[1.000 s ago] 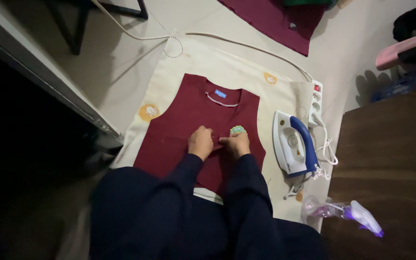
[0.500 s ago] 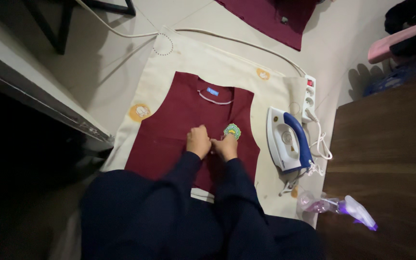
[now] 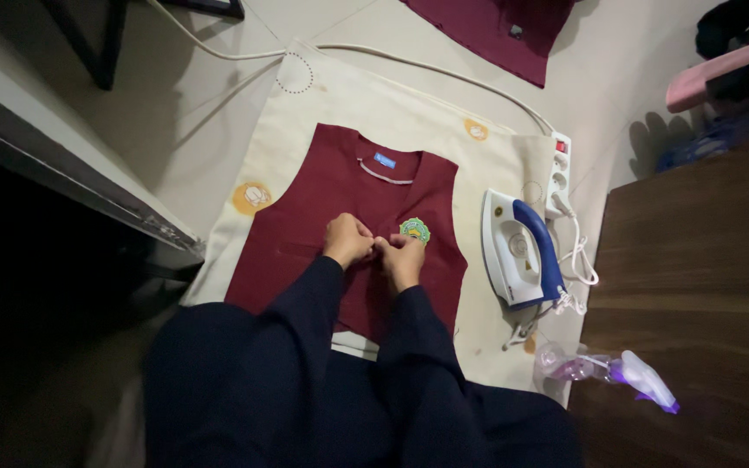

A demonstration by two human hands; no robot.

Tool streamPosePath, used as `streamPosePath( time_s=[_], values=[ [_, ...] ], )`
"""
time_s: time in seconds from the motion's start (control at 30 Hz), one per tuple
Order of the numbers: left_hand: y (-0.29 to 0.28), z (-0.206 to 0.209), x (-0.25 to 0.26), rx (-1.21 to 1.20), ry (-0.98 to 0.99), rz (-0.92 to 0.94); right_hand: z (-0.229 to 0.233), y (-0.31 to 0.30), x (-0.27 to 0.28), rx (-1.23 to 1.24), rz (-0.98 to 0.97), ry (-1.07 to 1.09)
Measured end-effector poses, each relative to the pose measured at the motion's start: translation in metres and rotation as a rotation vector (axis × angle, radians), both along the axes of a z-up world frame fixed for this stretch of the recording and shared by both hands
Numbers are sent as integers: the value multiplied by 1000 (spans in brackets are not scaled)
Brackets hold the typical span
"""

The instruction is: The person irons a green sleeveless shirt on a floor mat, smoothing the fabric and buttoning it before moving it aside. They then place a maroon shirt on the mat, spray it with water, and iron it thoroughly, finishing by buttoning the garment.

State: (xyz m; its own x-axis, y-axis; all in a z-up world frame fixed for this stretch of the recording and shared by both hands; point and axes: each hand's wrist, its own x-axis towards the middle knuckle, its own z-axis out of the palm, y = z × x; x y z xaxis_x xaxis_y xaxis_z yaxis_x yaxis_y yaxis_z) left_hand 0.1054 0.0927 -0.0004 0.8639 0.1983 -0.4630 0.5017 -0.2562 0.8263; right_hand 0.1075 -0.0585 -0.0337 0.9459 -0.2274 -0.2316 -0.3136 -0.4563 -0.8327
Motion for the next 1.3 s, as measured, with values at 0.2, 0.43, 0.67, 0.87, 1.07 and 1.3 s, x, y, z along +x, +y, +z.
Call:
streamPosePath(
  time_s=[0.2,0.43,0.67,0.87,1.07,1.3],
  values=[
    [0,-13,-1,-149,-24,63,6,-5,-5,275,64,43],
    [6,-10,1,67,-82,-19,33,-19,-1,782,0,277],
    [5,-4,5,269,-115,-34,8,-9,-5,598,107,173],
    [-5,2,-4,287,-123,2,2,10,-13,-80,136,-189],
    [-14,-18,2,379,-132,44,19,22,-24,-118,115,-223],
    [-9,-9,2,285,-87,34,30,31,-31,75,-4,-74]
  ],
)
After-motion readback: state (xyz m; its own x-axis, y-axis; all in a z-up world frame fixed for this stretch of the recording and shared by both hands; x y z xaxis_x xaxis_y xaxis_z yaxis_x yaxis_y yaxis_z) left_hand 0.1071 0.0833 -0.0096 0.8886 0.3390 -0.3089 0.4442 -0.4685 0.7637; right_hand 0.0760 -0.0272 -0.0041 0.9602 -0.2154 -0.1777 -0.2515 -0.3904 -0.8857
